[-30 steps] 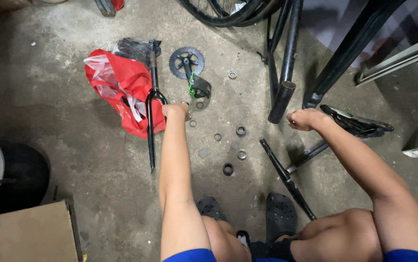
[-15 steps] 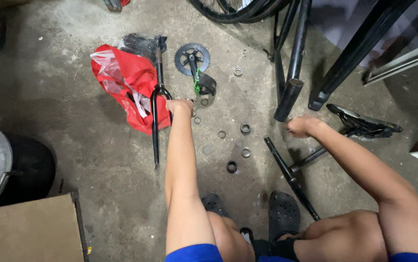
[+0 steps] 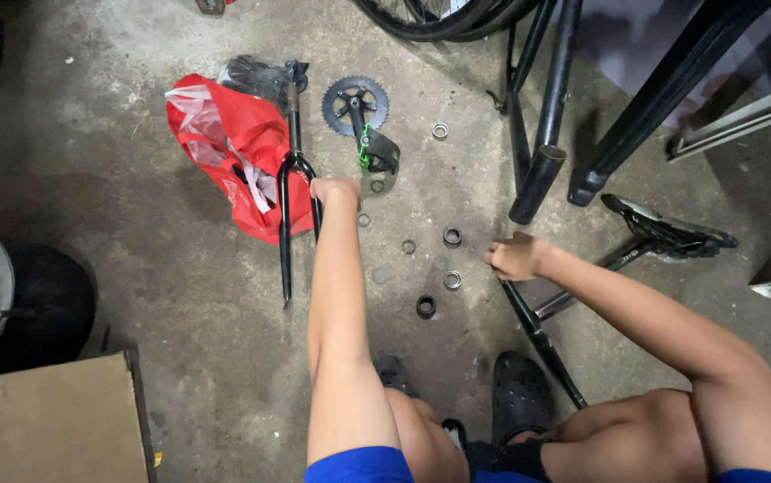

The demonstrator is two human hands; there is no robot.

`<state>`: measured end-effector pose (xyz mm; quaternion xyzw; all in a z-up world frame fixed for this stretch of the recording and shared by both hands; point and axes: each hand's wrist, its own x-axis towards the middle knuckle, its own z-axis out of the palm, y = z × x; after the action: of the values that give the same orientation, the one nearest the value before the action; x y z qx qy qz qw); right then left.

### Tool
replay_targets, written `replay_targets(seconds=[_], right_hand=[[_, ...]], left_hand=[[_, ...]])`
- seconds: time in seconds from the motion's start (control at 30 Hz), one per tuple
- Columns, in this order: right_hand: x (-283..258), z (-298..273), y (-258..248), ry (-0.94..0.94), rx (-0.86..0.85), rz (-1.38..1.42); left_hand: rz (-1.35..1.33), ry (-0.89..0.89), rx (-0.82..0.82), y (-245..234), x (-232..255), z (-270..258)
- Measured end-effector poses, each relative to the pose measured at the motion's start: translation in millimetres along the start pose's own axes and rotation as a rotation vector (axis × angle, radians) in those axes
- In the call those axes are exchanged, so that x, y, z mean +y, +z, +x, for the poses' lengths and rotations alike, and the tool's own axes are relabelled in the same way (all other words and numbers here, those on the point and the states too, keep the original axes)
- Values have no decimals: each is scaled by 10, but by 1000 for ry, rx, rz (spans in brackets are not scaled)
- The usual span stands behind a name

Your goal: The person disassembles and handles various bicycle components including a fork, headset bearings, and a stem. They hold a headset bearing and clean or apply substance to the stem using a screwdriver.

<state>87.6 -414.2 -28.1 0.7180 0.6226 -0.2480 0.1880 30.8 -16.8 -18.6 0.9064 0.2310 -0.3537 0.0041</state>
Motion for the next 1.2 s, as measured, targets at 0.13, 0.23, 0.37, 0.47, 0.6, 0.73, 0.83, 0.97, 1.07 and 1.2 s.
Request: replay_targets(seconds=[0.13,0.23,0.37,0.47,0.6,0.73,0.83,0.97,1.07,1.2], right_hand=[[41,56,-87,-35,24,20],[200,64,-107,-81,175,70],[338,87,-222,-53,314,83],[364,-22,-265,64,329,103],[283,-36,-361,124,329,76],[163,-55,-417,8,568,144],[175,-49,-352,17,467,111],[252,41,-195,38,386,-27],[334,12,-106,-1,589,-230],[348,-119,-190,184,122,32]], left_hand=[[0,4,-3,45,-23,20],[-41,-18,30,87,-70,112],[-70,37,127,118,-158,118],[-36,71,93,103,-229,-25],[-81,90,69,72,-210,-164],[-77,73,71,72,-203,-126],[-89,40,67,102,-215,-103],[-49,27,-17,103,-283,-159],[-77,33,-5,208,-376,-77],[-104,-17,113,524,-571,125]])
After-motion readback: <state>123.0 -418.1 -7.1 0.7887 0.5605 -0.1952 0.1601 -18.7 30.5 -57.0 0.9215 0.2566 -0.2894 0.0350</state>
